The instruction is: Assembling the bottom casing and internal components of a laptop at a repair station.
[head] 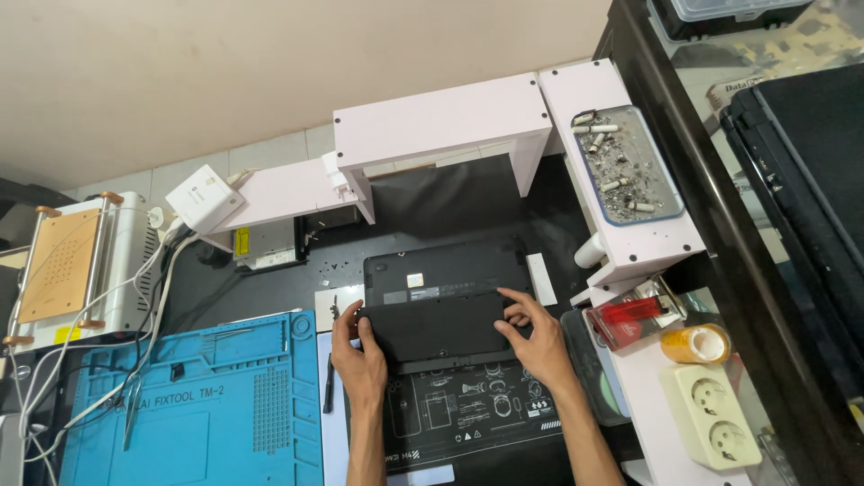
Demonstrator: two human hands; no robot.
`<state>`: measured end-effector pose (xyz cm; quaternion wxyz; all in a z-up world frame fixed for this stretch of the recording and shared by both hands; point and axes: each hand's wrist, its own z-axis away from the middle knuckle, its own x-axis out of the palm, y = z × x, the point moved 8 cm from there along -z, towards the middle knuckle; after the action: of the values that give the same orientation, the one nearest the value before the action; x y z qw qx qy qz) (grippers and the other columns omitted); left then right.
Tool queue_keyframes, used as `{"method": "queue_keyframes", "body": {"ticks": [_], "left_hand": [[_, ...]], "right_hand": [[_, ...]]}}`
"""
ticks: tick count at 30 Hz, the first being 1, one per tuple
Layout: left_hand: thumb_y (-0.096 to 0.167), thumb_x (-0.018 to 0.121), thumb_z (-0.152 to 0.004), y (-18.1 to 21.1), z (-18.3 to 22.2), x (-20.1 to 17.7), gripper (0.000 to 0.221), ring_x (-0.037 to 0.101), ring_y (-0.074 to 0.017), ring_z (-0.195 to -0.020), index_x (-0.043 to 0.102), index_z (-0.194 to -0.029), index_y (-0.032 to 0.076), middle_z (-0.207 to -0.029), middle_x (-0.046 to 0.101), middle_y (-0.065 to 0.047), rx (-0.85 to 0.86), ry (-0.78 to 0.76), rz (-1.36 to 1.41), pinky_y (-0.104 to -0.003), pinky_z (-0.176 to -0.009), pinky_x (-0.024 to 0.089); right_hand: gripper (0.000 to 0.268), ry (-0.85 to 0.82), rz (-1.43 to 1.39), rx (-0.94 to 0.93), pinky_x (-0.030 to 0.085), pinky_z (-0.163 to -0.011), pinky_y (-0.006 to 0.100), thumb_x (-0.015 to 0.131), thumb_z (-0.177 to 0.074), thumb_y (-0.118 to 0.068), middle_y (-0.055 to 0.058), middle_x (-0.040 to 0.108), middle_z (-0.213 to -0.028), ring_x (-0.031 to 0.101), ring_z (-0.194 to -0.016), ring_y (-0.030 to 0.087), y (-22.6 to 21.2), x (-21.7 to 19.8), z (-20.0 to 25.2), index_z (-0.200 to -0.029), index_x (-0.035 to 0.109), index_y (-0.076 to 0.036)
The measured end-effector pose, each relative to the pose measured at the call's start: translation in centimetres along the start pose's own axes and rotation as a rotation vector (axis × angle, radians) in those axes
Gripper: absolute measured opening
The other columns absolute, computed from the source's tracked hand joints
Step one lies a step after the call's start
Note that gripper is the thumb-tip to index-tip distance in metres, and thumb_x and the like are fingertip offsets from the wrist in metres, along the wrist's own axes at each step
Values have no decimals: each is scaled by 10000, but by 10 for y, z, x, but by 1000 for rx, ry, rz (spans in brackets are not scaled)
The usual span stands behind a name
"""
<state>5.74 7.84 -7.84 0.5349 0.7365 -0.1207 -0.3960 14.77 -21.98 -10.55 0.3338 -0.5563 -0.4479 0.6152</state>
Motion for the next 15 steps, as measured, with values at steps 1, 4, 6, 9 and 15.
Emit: {"method": "queue_keyframes", "body": {"ticks": [1, 4, 6, 9, 15], "left_hand": [[121, 578, -996, -2, 1, -1, 308, 638, -176, -848, 666, -1291, 101, -1020, 679, -88, 2, -1, -2, -345, -696, 514], [104, 583, -993, 0, 0, 4, 296, 639, -191, -841, 671, -1276, 93, -1006, 666, -99, 36, -8, -14, -344, -729, 517], [110, 584, -989, 0, 3, 6, 287, 639, -205, -851, 669, -1262, 85, -1005, 671, -100, 4, -7, -2, -360, -732, 518], [108, 576, -994, 1, 5, 6, 281, 646, -211, -887, 664, -1258, 67, -1036, 682, -105, 50, 19, -14, -370, -794, 522], [122, 548, -1010, 0, 9, 6, 297, 637, -255, -951, 636, -1285, 55, -1082, 645, -134, 26, 19, -60, -395, -832, 518]], "right_hand": [[550, 1, -3, 1, 553, -809, 310, 793, -812, -77, 56, 732, -908, 680, -827, 167, 1, 1, 2, -1339, 652, -143], [549, 2, -10, 13, 555, -821, 311, 795, -808, -76, 59, 733, -918, 684, -843, 166, 5, -2, -3, -1333, 648, -142], [552, -10, -29, 34, 565, -825, 308, 790, -809, -79, 55, 736, -924, 697, -853, 161, 10, -2, -5, -1337, 642, -144], [557, -13, -27, 56, 568, -817, 311, 790, -811, -82, 53, 735, -927, 698, -847, 164, 7, -2, -6, -1342, 637, -145], [554, -18, 4, 51, 564, -804, 312, 793, -796, -53, 54, 726, -975, 693, -864, 160, 3, -1, -4, -1323, 643, -128]]}}
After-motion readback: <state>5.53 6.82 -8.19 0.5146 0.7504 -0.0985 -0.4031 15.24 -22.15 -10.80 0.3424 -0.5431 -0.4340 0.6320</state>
